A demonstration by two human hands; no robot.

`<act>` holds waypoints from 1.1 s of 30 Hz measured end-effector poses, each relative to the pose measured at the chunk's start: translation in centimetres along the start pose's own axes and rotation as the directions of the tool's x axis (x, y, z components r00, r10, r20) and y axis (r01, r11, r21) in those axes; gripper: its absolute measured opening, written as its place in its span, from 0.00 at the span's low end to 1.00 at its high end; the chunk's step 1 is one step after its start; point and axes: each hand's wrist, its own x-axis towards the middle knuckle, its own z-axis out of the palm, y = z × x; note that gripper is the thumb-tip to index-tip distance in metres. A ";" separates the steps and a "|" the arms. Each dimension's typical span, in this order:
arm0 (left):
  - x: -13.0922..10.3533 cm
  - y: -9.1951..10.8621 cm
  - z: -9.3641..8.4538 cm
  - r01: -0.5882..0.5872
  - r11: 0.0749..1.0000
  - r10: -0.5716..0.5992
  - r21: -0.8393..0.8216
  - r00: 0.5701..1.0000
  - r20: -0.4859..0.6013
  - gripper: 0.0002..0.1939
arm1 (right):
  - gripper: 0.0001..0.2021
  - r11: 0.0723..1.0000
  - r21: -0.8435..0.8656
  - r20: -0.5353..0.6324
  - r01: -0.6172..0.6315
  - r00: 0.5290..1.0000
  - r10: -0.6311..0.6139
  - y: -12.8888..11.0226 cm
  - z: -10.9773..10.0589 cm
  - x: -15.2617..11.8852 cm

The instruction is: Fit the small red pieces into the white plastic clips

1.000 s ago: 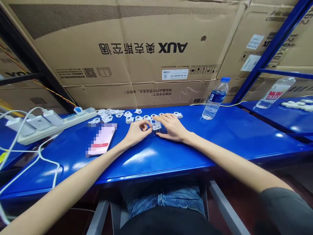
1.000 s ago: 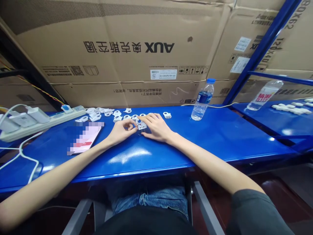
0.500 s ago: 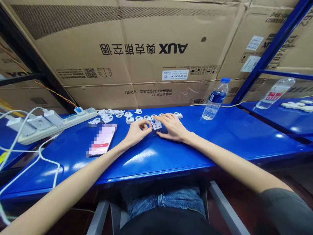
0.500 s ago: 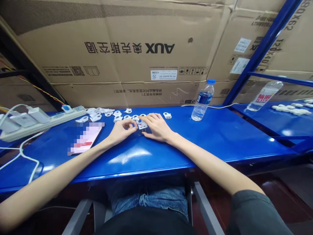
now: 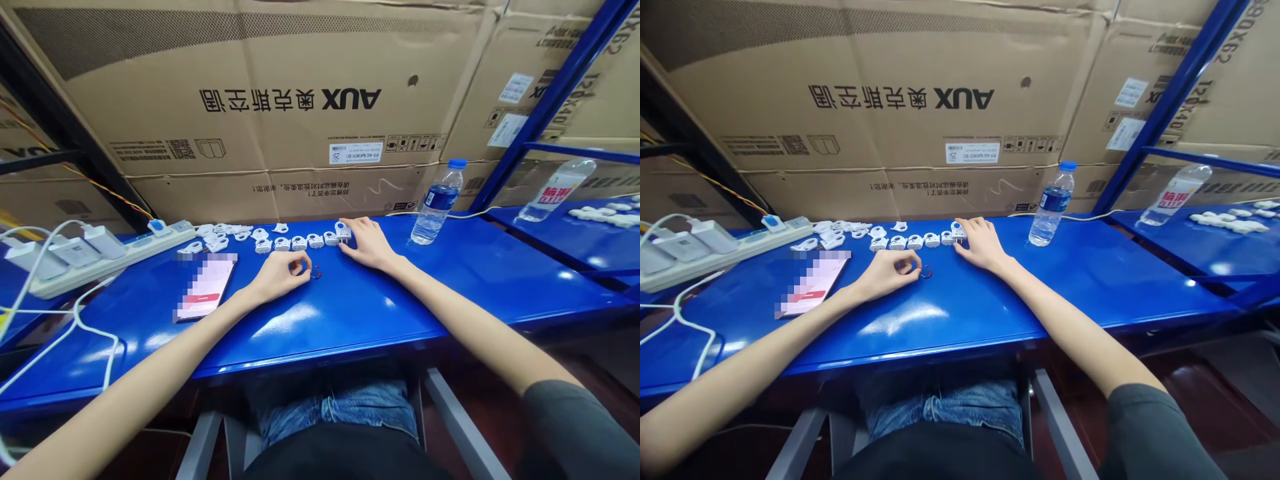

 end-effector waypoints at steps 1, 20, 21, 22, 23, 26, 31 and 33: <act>0.0 -0.1 -0.1 -0.017 0.999 0.017 0.036 1.000 0.018 0.04 | 0.31 1.000 -0.007 0.007 -0.005 1.000 0.005 0.4 0.2 0.0; -0.3 0.2 -1.0 -0.125 0.972 0.091 0.197 0.981 0.172 0.08 | 0.21 0.996 0.028 0.050 0.088 0.995 -0.090 1.3 2.4 0.0; -0.3 0.1 -0.9 -0.117 0.972 0.085 0.203 0.984 0.158 0.08 | 0.19 0.994 0.038 0.038 0.102 0.994 -0.103 1.1 2.4 0.0; -0.3 0.0 -0.8 -0.105 0.972 0.078 0.210 0.988 0.133 0.07 | 0.17 0.993 0.049 0.028 0.109 0.993 -0.111 0.9 2.4 0.1; -0.3 -0.1 -0.8 -0.091 0.972 0.071 0.215 0.993 0.099 0.07 | 0.14 0.992 0.060 0.019 0.113 0.993 -0.114 0.7 2.4 0.1; -0.2 -0.5 -0.5 -0.034 0.979 0.038 0.203 0.999 -0.019 0.06 | 0.10 0.989 0.094 -0.015 0.110 0.994 -0.109 0.1 2.2 0.1; -0.1 -0.9 -0.1 0.032 0.993 -0.018 0.113 0.991 -0.129 0.07 | 0.08 0.980 0.146 -0.101 0.134 0.988 -0.120 -1.4 1.0 -0.3; 0.0 -0.8 0.1 0.045 0.997 -0.035 0.063 0.987 -0.158 0.08 | 0.08 0.970 0.168 -0.133 0.178 0.979 -0.157 -2.1 0.5 -0.5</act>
